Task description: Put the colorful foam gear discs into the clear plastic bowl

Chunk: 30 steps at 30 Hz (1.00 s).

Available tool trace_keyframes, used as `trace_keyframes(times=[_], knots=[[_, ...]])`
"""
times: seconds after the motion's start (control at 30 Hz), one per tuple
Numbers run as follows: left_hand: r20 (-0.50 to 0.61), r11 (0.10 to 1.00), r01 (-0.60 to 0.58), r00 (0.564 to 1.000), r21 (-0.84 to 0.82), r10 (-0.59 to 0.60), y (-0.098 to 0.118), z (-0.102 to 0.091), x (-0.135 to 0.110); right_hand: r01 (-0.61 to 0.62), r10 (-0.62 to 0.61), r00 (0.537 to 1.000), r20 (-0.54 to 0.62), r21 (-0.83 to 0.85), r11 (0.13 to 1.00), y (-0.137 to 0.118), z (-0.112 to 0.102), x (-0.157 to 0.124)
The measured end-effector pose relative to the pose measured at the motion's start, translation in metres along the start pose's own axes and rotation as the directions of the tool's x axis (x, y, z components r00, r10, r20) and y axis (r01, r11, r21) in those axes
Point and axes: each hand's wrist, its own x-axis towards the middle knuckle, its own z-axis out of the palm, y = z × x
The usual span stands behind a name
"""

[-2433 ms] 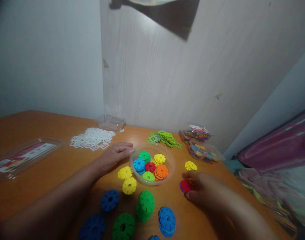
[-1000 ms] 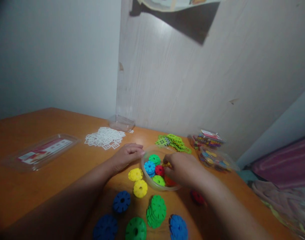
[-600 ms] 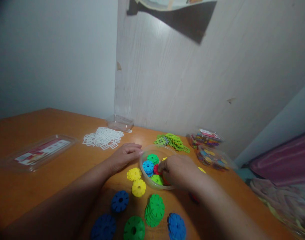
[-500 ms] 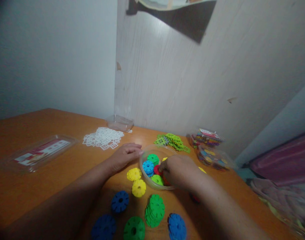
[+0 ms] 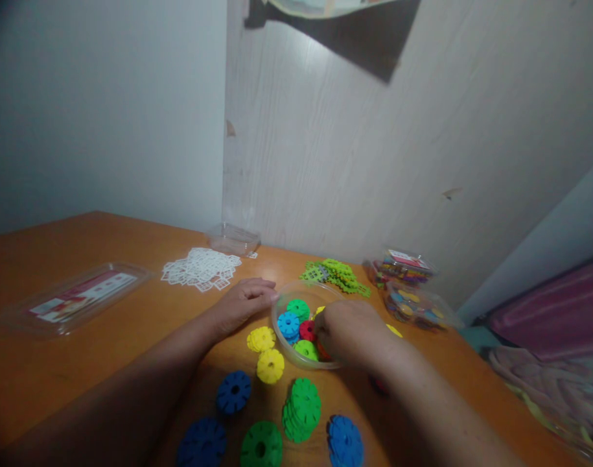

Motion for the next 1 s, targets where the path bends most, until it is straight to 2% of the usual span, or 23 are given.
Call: trace_keyframes(times=[0.17, 0.33, 0.47, 0.57, 0.67, 0.83, 1.0], knots=[[0.017, 1.0, 0.012, 1.0, -0.003, -0.012, 0.003, -0.001, 0.0, 0.031, -0.03, 0.999, -0.017, 0.042, 0.999, 0.004, 0.0, 0.0], [-0.002, 0.999, 0.034, 0.999, -0.015, -0.034, 0.002, 0.0, -0.001, -0.077, 0.095, 0.991, -0.093, 0.183, 0.98, 0.023, -0.002, -0.014], [0.002, 0.999, 0.03, 1.0, -0.026, -0.03, -0.002, 0.0, -0.001, -0.142, 0.184, 0.971, -0.152, 0.251, 0.958, 0.05, 0.013, -0.035], [0.009, 0.999, 0.024, 1.0, -0.043, -0.024, -0.005, 0.001, 0.0, -0.188, 0.246, 0.957, -0.155, 0.313, 0.931, 0.07, 0.031, -0.052], [0.016, 0.997, 0.038, 0.999, -0.064, -0.037, -0.007, 0.001, 0.001, -0.211, 0.275, 0.954, -0.121, 0.383, 0.9, 0.082, 0.047, -0.068], [0.074, 0.982, 0.035, 0.997, -0.184, -0.022, -0.002, -0.002, 0.003, -0.288, 0.315, 0.948, 0.039, 0.523, 0.802, 0.086, 0.074, -0.082], [0.086, 0.98, 0.042, 0.996, -0.196, -0.026, 0.005, -0.004, 0.002, -0.286, 0.308, 0.949, 0.064, 0.584, 0.76, 0.086, 0.093, -0.081]])
